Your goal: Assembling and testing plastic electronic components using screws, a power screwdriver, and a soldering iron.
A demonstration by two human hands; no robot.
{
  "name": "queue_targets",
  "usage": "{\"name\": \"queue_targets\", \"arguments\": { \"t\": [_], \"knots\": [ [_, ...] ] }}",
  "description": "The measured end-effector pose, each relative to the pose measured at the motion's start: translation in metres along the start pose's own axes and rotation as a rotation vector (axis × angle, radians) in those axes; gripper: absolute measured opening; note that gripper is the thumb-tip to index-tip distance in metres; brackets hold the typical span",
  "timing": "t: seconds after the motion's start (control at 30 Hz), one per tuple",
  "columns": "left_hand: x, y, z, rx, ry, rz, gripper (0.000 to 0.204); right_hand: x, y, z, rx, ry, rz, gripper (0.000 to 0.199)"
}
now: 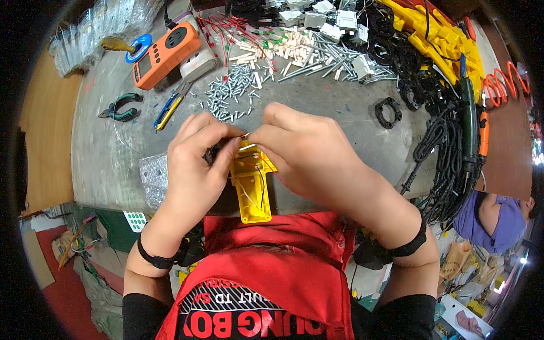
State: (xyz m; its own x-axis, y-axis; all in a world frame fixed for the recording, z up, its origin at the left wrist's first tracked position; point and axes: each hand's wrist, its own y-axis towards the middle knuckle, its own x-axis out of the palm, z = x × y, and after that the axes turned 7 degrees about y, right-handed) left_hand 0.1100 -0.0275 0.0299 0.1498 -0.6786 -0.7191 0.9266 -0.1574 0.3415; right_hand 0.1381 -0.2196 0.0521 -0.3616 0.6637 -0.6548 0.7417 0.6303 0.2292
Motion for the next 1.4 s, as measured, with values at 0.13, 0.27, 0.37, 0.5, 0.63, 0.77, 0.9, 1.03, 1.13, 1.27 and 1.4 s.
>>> {"name": "queue_targets", "arguments": {
  "t": [0.13, 0.27, 0.37, 0.5, 0.63, 0.77, 0.9, 1.03, 1.13, 1.27, 1.4],
  "knots": [
    [-0.006, 0.006, 0.003, 0.026, 0.007, -0.032, 0.004, 0.001, 0.003, 0.000, -0.156, -0.100, 0.151, 0.012],
    [-0.012, 0.007, 0.006, -0.122, -0.143, -0.194, 0.008, 0.002, 0.002, 0.002, -0.188, -0.151, 0.156, 0.012],
    [-0.014, 0.008, 0.009, -0.207, -0.217, -0.242, 0.009, 0.003, 0.001, 0.001, -0.168, -0.176, 0.192, 0.012],
    [-0.014, 0.005, 0.007, -0.222, -0.308, -0.262, 0.009, 0.002, 0.001, -0.004, -0.014, -0.041, 0.159, 0.009],
    [-0.007, 0.001, 0.002, -0.022, -0.181, -0.126, 0.009, 0.004, 0.003, -0.003, 0.208, 0.250, 0.069, 0.006],
    [-0.002, -0.001, -0.002, 0.453, 0.249, 0.141, 0.020, 0.003, 0.008, -0.006, 0.872, 1.028, -0.140, 0.014],
    [-0.006, -0.001, 0.000, 0.225, 0.050, 0.053, 0.014, 0.005, -0.001, -0.005, 0.912, 1.331, -0.169, 0.018],
    [-0.008, 0.003, -0.003, -0.027, -0.230, -0.141, 0.012, 0.015, -0.006, 0.007, -0.041, -0.044, 0.162, 0.019],
    [-0.009, 0.004, -0.002, 0.064, -0.163, -0.097, 0.013, 0.015, -0.005, 0.014, -0.157, -0.124, 0.163, 0.017],
    [0.001, -0.002, -0.001, 0.351, 0.103, 0.124, 0.014, 0.002, -0.001, 0.007, 0.861, 1.245, -0.209, 0.022],
    [-0.007, 0.000, -0.003, 0.037, -0.183, -0.069, 0.009, 0.012, -0.008, 0.002, 0.365, 0.512, -0.005, 0.019]
  ]
}}
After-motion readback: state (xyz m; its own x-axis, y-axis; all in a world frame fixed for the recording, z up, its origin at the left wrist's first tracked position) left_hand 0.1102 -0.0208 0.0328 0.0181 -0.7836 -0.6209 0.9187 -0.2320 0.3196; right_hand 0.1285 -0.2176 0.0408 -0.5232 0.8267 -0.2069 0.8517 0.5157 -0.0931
